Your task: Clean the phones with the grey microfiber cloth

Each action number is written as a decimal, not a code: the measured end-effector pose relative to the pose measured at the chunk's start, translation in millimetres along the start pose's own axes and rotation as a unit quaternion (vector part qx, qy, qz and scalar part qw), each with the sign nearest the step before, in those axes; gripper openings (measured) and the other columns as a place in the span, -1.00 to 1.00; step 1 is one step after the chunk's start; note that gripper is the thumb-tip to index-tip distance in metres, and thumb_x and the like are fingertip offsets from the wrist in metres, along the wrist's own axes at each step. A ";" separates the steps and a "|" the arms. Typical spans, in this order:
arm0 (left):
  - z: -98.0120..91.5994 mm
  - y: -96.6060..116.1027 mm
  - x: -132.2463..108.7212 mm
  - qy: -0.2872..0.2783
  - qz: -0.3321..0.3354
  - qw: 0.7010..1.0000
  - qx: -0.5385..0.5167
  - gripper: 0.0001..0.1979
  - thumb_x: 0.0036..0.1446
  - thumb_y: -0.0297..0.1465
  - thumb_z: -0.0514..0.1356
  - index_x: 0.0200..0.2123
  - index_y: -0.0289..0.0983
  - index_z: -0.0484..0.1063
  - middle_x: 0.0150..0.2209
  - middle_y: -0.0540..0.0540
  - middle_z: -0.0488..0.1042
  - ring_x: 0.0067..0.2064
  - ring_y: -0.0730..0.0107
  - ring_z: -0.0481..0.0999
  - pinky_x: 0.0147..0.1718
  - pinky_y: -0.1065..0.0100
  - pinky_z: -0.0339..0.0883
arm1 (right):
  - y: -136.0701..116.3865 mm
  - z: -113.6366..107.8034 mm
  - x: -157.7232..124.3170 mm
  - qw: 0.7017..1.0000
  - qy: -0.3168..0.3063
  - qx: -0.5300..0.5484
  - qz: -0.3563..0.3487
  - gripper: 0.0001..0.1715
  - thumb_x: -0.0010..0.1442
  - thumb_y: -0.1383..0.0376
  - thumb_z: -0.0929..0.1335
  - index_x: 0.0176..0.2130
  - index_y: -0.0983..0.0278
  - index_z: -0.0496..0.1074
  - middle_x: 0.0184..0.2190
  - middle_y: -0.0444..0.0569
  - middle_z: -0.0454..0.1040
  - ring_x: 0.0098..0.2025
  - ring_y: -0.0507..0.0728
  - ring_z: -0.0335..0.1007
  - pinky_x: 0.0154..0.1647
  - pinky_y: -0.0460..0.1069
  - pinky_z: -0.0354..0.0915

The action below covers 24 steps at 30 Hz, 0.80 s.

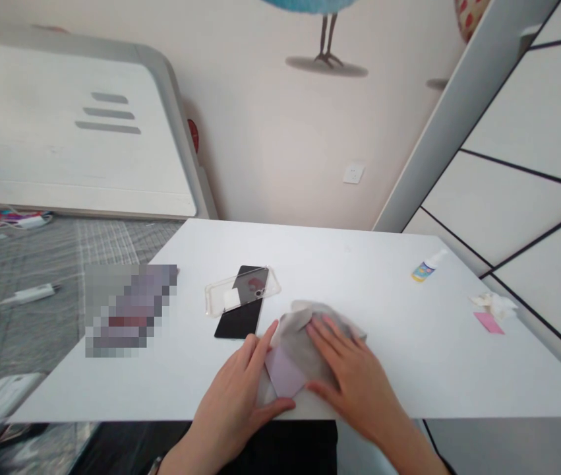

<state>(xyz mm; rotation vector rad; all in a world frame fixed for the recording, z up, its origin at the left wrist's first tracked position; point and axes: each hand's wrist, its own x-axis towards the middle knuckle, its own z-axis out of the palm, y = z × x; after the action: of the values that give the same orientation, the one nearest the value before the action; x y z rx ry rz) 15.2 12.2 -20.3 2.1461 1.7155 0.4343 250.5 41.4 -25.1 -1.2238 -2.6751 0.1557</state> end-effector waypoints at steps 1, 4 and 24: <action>-0.5 0.2 0.0 0.001 -0.004 1.000 0.003 0.18 0.04 -0.27 0.53 0.52 -0.17 -0.14 0.28 -0.34 0.34 0.21 -0.06 0.48 0.16 0.03 0.43 | 0.9 1.3 -1.5 0.999 0.018 -0.015 0.031 -0.06 0.43 -0.20 0.22 0.52 0.22 -0.02 0.47 0.11 0.12 0.49 0.40 0.07 0.44 0.43 0.12; -1.8 0.4 -0.4 -0.012 0.002 1.000 0.009 0.16 0.05 -0.40 0.51 0.53 -0.18 -0.15 0.28 -0.35 0.34 0.21 -0.04 0.49 0.14 0.07 0.46 | -0.7 4.3 -4.0 0.998 -0.014 0.024 -0.048 0.21 0.26 -0.35 0.32 0.53 0.22 -0.09 0.48 0.11 0.11 0.50 0.41 0.06 0.46 0.39 0.10; -4.6 3.3 2.4 0.001 -0.002 1.000 0.016 0.17 -0.01 -0.29 0.56 0.51 -0.24 -0.05 0.26 -0.39 0.38 0.22 -0.08 0.50 0.15 0.07 0.46 | -5.9 3.3 0.3 0.999 0.004 0.031 -0.025 0.02 0.36 -0.26 0.27 0.53 0.13 -0.07 0.49 0.02 0.10 0.50 0.35 0.07 0.51 0.37 -0.01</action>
<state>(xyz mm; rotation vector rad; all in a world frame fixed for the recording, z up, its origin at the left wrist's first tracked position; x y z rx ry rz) 16.5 14.3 -14.6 2.1652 1.7382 0.4111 245.2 37.7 -27.2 -1.1348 -2.6705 0.2223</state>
